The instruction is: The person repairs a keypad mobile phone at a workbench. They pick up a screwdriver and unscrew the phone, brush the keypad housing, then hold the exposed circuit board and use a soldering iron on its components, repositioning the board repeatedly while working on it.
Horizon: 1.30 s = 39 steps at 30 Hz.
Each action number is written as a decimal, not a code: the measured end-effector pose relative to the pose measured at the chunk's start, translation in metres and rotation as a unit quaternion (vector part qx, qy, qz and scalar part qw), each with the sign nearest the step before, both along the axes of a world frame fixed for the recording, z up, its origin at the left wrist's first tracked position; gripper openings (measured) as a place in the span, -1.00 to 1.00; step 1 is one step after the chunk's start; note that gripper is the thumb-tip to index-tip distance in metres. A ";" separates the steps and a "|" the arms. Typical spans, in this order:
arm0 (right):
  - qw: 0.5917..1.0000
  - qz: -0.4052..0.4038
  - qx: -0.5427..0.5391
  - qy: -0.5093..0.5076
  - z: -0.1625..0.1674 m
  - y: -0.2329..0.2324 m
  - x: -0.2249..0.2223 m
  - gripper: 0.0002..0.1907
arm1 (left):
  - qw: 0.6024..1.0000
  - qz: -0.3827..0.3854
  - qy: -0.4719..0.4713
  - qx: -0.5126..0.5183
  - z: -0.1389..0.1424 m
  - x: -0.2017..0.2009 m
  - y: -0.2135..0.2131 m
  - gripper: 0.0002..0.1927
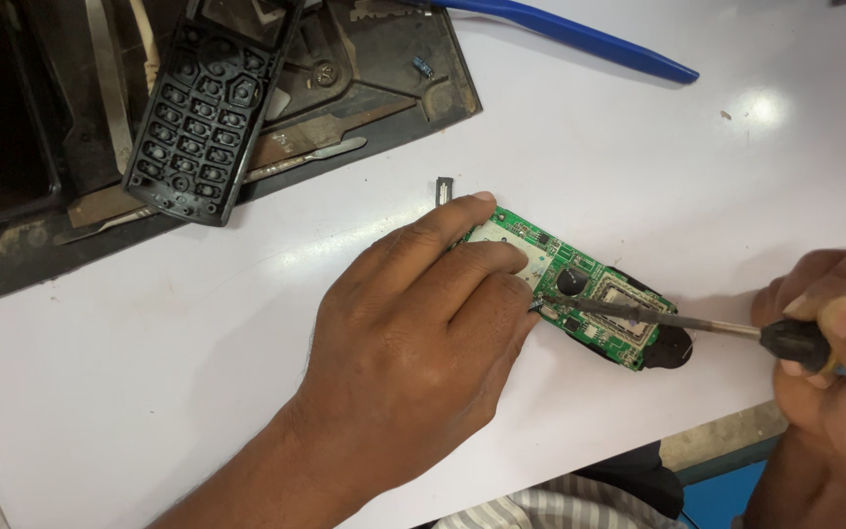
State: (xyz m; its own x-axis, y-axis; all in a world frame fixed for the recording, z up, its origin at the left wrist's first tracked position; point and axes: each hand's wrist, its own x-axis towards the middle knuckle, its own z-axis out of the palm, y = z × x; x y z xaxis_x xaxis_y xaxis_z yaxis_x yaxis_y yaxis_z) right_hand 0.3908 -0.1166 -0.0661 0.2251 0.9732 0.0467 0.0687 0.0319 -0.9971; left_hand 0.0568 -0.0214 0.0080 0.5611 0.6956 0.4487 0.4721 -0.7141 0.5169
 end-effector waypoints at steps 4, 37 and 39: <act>0.999 0.014 -0.026 0.031 -0.003 0.006 0.011 -0.86 | 1.000 -0.002 -0.001 0.000 0.000 0.000 0.000 -0.83; 0.901 0.233 0.264 -0.255 -0.003 -0.008 0.019 -0.78 | 1.000 -0.006 -0.003 0.001 0.000 0.000 -0.001 -0.91; 0.918 0.205 0.241 -0.239 -0.007 -0.013 0.017 -0.78 | 1.000 -0.004 0.000 0.002 0.000 0.000 -0.001 -0.91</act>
